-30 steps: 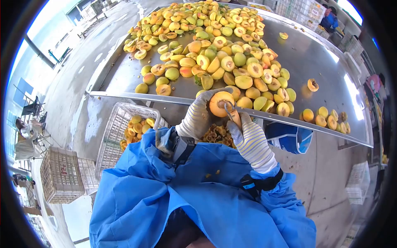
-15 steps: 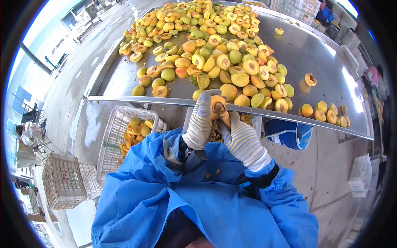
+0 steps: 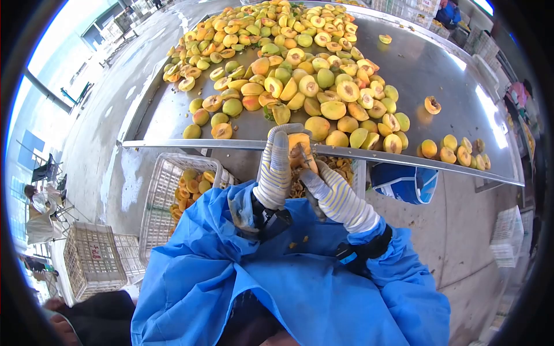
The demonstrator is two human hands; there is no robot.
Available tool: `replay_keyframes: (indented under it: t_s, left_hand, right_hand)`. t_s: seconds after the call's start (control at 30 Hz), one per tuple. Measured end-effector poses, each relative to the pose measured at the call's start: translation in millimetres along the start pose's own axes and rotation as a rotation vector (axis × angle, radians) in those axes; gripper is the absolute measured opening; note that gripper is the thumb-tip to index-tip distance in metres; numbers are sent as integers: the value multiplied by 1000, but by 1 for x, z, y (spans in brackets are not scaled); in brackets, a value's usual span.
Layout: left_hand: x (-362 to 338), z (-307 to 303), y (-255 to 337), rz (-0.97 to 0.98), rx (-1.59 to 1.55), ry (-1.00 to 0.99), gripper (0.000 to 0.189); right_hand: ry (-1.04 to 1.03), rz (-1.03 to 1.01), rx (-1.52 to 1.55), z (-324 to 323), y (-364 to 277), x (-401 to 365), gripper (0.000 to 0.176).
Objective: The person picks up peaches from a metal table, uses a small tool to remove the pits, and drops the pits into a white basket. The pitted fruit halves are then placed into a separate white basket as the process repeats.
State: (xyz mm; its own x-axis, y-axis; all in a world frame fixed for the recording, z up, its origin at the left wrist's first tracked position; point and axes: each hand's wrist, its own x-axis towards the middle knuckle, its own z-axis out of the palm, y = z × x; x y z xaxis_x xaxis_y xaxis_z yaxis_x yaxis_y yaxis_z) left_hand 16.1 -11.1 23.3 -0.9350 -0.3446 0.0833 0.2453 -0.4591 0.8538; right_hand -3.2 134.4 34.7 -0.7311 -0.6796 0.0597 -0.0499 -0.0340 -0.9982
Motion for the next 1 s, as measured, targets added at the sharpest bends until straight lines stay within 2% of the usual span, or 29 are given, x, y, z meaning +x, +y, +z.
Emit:
replay_keyframes:
  t_s: [0.03,0.1,0.17,0.2,0.27,0.33,0.43,0.5,0.57,0.63,0.67,0.73,0.77,0.83,0.9,0.97,1.0]
  left_hand:
    - [2,-3,-1,-18,2,-23,51]
    - [8,-12,-3,-91,-25,-75,50]
    - [16,-20,-7,-202,-85,-130,48]
    - [17,-20,-7,-249,-146,-105,45]
    - [14,-19,-12,-121,-114,-127,42]
    - [11,-16,-16,63,33,-99,41]
    - [9,-12,-15,86,64,-78,43]
    - [15,-15,-13,6,110,-132,43]
    - [17,-20,-10,-59,156,-184,43]
    - [18,-23,-4,-102,204,-247,44]
    - [21,-24,-2,-99,249,-269,42]
    - [24,-26,1,-97,339,-308,39]
    - [24,-26,0,-141,282,-278,38]
    - [24,-25,-2,-226,169,-219,37]
    - [23,-26,0,-164,245,-192,36]
    - [24,-24,-3,-92,251,-144,37]
    - [24,-22,-10,-50,220,-106,39]
  right_hand:
    - [-45,198,85,-7,-13,-1,32]
    - [-23,205,-108,-13,-8,0,35]
    - [113,-180,-660,-14,31,6,37]
    - [167,-247,-650,-8,32,6,39]
    - [71,18,-264,-1,27,2,39]
    - [-57,513,242,1,-15,-3,40]
    - [-121,506,309,-8,-14,-2,39]
    - [117,-277,-304,-11,48,14,38]
    - [114,-421,-439,-12,64,14,37]
    - [-120,63,-97,-18,23,2,37]
    - [-172,359,134,-19,-3,-3,34]
    - [-170,374,102,-16,-3,-2,35]
    - [-168,383,87,-15,-2,-2,36]
    - [-83,260,-140,-7,10,-1,36]
    - [-70,325,-45,-3,9,-2,36]
    - [-137,576,361,-6,-9,-1,35]
    - [-125,533,363,-2,-7,-1,34]
